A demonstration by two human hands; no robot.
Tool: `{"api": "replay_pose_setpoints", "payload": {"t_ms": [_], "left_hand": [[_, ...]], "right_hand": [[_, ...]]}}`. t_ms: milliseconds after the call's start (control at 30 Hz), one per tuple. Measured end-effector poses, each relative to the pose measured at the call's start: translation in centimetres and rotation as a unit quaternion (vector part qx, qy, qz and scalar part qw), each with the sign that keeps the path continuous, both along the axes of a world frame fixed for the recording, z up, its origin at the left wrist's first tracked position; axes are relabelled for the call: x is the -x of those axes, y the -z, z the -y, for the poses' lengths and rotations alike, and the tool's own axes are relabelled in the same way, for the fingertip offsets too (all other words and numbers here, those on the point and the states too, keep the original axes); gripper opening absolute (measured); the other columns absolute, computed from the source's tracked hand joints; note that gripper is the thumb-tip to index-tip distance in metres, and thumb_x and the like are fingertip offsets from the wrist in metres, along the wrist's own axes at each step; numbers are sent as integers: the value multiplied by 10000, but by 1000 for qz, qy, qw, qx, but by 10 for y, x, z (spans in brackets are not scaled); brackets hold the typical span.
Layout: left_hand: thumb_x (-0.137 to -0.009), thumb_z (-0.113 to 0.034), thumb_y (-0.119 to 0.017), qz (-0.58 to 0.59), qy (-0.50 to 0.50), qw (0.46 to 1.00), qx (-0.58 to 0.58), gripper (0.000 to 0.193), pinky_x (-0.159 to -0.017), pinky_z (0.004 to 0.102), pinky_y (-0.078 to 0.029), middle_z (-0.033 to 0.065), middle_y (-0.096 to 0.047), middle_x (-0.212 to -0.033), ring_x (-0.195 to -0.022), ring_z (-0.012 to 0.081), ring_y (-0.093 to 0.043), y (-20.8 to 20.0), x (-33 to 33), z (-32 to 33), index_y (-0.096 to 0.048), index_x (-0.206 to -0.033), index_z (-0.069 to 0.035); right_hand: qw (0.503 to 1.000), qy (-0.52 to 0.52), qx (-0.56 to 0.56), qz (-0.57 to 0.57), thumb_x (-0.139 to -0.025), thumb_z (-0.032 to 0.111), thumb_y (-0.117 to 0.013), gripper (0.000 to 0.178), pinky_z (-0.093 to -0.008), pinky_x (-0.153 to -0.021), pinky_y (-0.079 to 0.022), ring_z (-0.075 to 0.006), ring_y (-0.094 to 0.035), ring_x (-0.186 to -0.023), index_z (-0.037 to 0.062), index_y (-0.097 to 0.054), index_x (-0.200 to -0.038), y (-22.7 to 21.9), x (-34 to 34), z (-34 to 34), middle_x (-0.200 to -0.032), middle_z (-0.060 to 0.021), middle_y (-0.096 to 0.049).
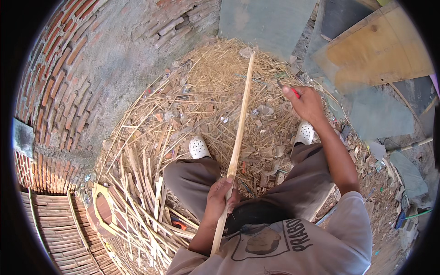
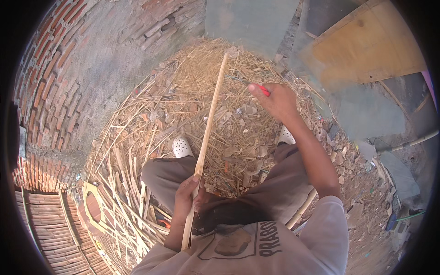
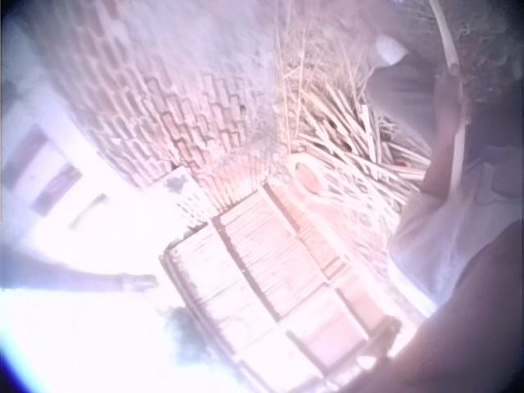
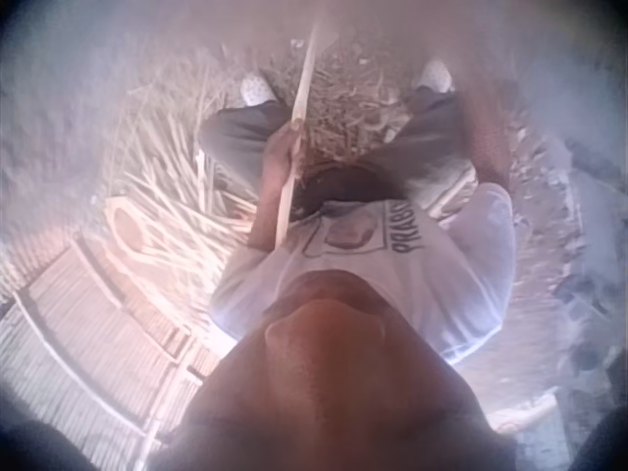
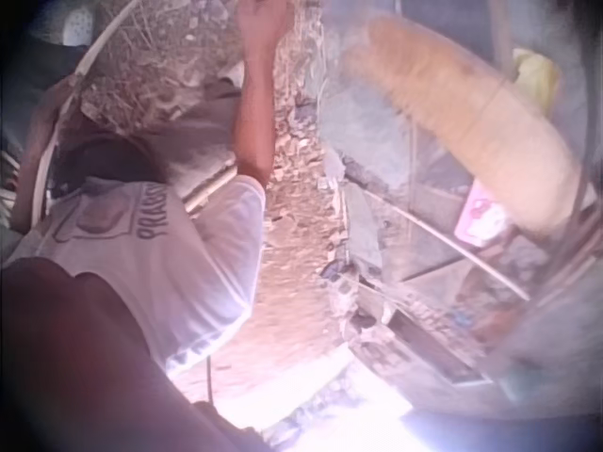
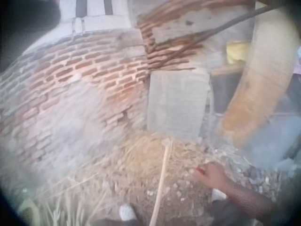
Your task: The person sits on the ground and uses a red utility knife to shave and smooth a long bamboo stick. They hold the stick with their left hand and scrape along its length with the knife in their right hand, removing thin strips of material.
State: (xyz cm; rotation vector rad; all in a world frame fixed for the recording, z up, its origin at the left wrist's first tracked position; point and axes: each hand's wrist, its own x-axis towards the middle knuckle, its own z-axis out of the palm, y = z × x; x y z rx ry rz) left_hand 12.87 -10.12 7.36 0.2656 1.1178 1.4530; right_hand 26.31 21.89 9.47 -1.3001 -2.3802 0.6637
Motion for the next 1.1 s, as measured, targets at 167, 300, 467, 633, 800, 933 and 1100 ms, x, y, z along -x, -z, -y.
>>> {"api": "replay_pose_setpoints", "payload": {"t_ms": [167,300,467,633,800,933,1100], "left_hand": [[-1027,-288,-440,-39,6,999,-12,277,-348,214,-302,6,-386,-475,-362,92,-357,-9,14,-32,-498,-887,-56],[-1025,-308,-441,-51,3,999,-4,295,-356,219,-304,6,-386,-473,-344,98,-342,-21,13,-34,-496,-891,-51],[-1024,-315,-444,62,-16,997,-42,299,-348,220,-291,3,-367,-467,-344,100,-332,-17,5,-29,-494,-892,-51],[-1035,-321,-420,-33,11,999,-4,304,-345,210,-289,3,-383,-476,-353,88,-336,-22,9,-37,-491,-902,-57],[-1043,-332,-398,-106,34,994,-18,315,-349,204,-298,6,-420,-503,-370,72,-353,-18,13,-28,-490,-905,-65],[-1046,-316,-390,-77,40,996,-20,301,-355,206,-307,6,-410,-503,-377,75,-353,-20,12,-25,-482,-907,-66],[-1049,-302,-384,-63,45,996,-35,286,-361,210,-317,5,-403,-510,-384,77,-347,-21,9,-24,-470,-913,-66]], "right_hand": [[952,-270,-133,-61,-769,736,-574,660,-410,-516,-472,-307,-603,-497,101,-648,-611,21,26,96,-509,-88,-576],[938,-298,-155,-88,-745,747,-589,674,-400,-480,-459,-295,-596,-470,95,-638,-584,31,36,99,-485,-90,-559],[956,-200,-198,-85,-731,757,-596,681,-399,-471,-460,-284,-583,-438,94,-641,-578,34,45,67,-456,-77,-539],[937,-285,-190,-70,-741,713,-626,653,-400,-512,-474,-305,-582,-470,73,-651,-613,28,34,92,-475,-99,-529],[955,-203,-209,-61,-732,721,-629,663,-416,-504,-462,-306,-573,-465,72,-632,-594,22,48,54,-475,-107,-516],[947,-252,-182,-77,-730,696,-648,631,-421,-504,-455,-313,-572,-475,81,-626,-591,22,40,81,-484,-109,-517],[959,-178,-204,-85,-747,706,-625,637,-407,-490,-454,-300,-573,-458,86,-637,-598,26,51,50,-481,-101,-532]]}}
